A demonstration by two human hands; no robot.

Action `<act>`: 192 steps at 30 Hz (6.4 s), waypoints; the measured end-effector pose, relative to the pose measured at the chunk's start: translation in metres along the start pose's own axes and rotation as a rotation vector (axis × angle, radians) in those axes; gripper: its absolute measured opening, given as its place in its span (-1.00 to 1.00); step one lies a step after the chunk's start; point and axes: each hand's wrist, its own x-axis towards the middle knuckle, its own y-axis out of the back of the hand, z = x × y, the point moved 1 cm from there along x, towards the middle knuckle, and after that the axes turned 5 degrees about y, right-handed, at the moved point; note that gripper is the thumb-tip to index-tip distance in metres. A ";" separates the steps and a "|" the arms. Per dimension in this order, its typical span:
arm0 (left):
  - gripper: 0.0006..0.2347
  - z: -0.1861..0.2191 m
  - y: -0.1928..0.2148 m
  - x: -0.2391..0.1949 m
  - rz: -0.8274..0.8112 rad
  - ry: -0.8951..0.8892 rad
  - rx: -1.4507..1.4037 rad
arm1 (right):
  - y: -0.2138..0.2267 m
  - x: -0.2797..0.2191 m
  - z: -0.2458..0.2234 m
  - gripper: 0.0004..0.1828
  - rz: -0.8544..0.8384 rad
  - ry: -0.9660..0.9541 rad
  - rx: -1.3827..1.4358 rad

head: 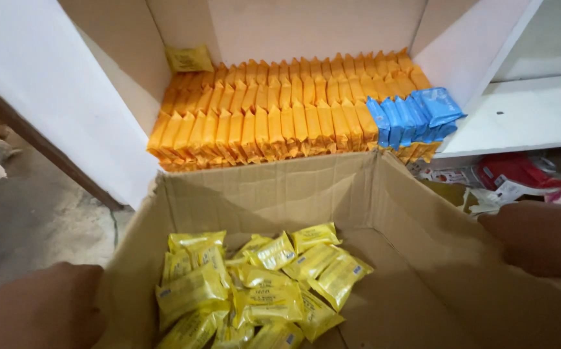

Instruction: Stocking and organizing soap packages from a cardboard box onto a storage shelf.

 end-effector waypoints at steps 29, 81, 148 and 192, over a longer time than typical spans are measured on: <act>-0.74 0.170 -0.351 0.275 0.113 0.041 -0.117 | -0.141 0.290 -0.022 -0.65 0.072 -0.114 0.212; -0.62 0.265 -0.253 0.345 0.059 -0.684 -0.679 | -0.031 0.450 -0.252 -0.62 0.545 0.329 1.956; -0.47 0.223 0.064 0.487 0.960 -0.367 -0.313 | 0.463 0.599 -0.178 -0.59 1.227 0.171 1.061; -0.63 0.222 0.097 0.440 0.799 -0.358 -0.486 | 0.481 0.557 -0.143 -0.62 1.141 0.026 1.056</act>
